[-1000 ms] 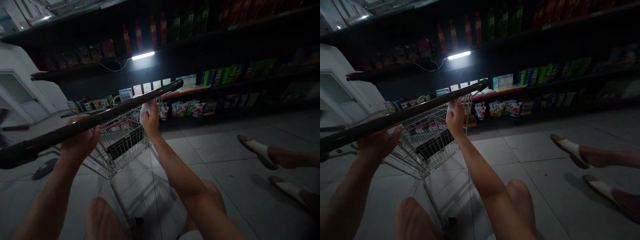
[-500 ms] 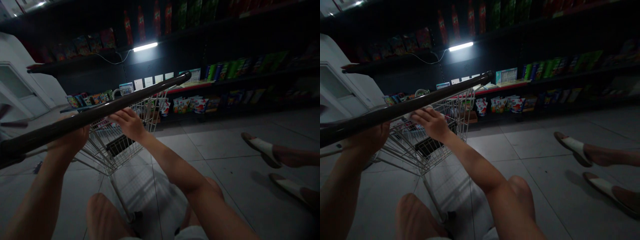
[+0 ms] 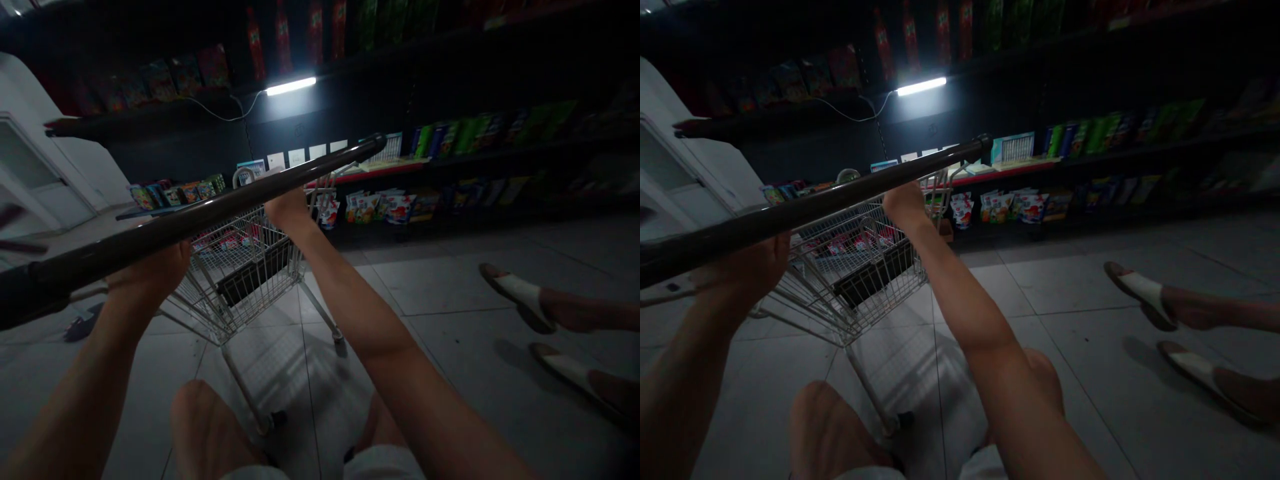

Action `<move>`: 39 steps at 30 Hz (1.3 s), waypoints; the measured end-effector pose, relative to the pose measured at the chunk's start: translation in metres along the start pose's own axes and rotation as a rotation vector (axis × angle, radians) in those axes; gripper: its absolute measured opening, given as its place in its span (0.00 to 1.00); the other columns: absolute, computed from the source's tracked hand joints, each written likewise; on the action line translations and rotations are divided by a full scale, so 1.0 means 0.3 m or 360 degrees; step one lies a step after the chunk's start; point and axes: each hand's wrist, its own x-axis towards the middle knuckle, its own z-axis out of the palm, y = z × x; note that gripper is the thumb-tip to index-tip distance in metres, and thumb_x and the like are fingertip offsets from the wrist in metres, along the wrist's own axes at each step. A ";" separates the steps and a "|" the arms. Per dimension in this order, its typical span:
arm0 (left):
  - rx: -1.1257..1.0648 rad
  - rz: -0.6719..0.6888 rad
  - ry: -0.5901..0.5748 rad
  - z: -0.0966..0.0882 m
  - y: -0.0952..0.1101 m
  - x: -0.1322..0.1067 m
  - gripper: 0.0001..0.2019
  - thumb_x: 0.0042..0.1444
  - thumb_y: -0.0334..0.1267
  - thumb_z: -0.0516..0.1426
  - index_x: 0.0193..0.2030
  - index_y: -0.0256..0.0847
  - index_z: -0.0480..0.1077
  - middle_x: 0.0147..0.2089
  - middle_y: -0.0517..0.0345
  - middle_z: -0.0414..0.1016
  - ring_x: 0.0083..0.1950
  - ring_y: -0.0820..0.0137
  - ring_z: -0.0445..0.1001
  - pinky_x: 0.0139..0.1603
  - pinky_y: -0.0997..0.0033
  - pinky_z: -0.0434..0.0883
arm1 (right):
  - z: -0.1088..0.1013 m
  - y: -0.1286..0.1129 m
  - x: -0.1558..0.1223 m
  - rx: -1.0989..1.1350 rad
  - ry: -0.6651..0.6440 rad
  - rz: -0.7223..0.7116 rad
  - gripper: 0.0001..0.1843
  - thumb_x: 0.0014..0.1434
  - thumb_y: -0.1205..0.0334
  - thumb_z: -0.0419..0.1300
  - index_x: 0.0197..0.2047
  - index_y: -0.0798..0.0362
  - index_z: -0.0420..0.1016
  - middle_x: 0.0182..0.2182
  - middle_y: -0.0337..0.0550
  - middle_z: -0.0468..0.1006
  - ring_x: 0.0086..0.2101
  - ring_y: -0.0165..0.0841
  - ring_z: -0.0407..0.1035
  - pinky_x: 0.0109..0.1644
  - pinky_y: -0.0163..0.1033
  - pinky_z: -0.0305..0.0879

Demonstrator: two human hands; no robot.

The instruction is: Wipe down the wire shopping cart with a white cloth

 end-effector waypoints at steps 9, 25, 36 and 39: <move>0.0012 -0.0004 0.0078 0.006 0.002 -0.009 0.18 0.65 0.43 0.45 0.40 0.34 0.73 0.37 0.44 0.75 0.48 0.51 0.72 0.52 0.46 0.67 | 0.058 -0.366 -0.290 0.0276 0.0204 0.0047 0.31 0.65 0.72 0.44 0.69 0.46 0.59 0.62 0.42 0.67 0.66 0.41 0.54 0.72 0.56 0.54; -0.0336 0.0026 0.0321 0.026 0.006 -0.092 0.15 0.65 0.41 0.50 0.50 0.46 0.76 0.42 0.49 0.81 0.46 0.59 0.78 0.49 0.56 0.72 | 0.282 -0.347 -0.723 0.0454 -0.0320 -0.0168 0.26 0.65 0.72 0.49 0.63 0.52 0.70 0.61 0.49 0.71 0.60 0.39 0.62 0.69 0.48 0.61; -0.0505 0.0505 0.0128 0.028 0.007 -0.079 0.17 0.63 0.30 0.49 0.51 0.37 0.77 0.56 0.47 0.78 0.55 0.64 0.78 0.56 0.63 0.74 | 0.328 -0.493 -0.619 0.0486 -0.0316 -0.0570 0.26 0.67 0.68 0.51 0.65 0.40 0.67 0.60 0.39 0.72 0.62 0.38 0.61 0.70 0.48 0.59; -0.0438 0.0549 0.0078 0.048 0.013 -0.076 0.19 0.62 0.27 0.48 0.53 0.34 0.76 0.59 0.44 0.76 0.60 0.62 0.74 0.61 0.60 0.71 | 0.404 -0.440 -0.763 0.0504 -0.0491 -0.0580 0.27 0.66 0.69 0.53 0.66 0.40 0.65 0.59 0.39 0.74 0.58 0.37 0.65 0.67 0.49 0.63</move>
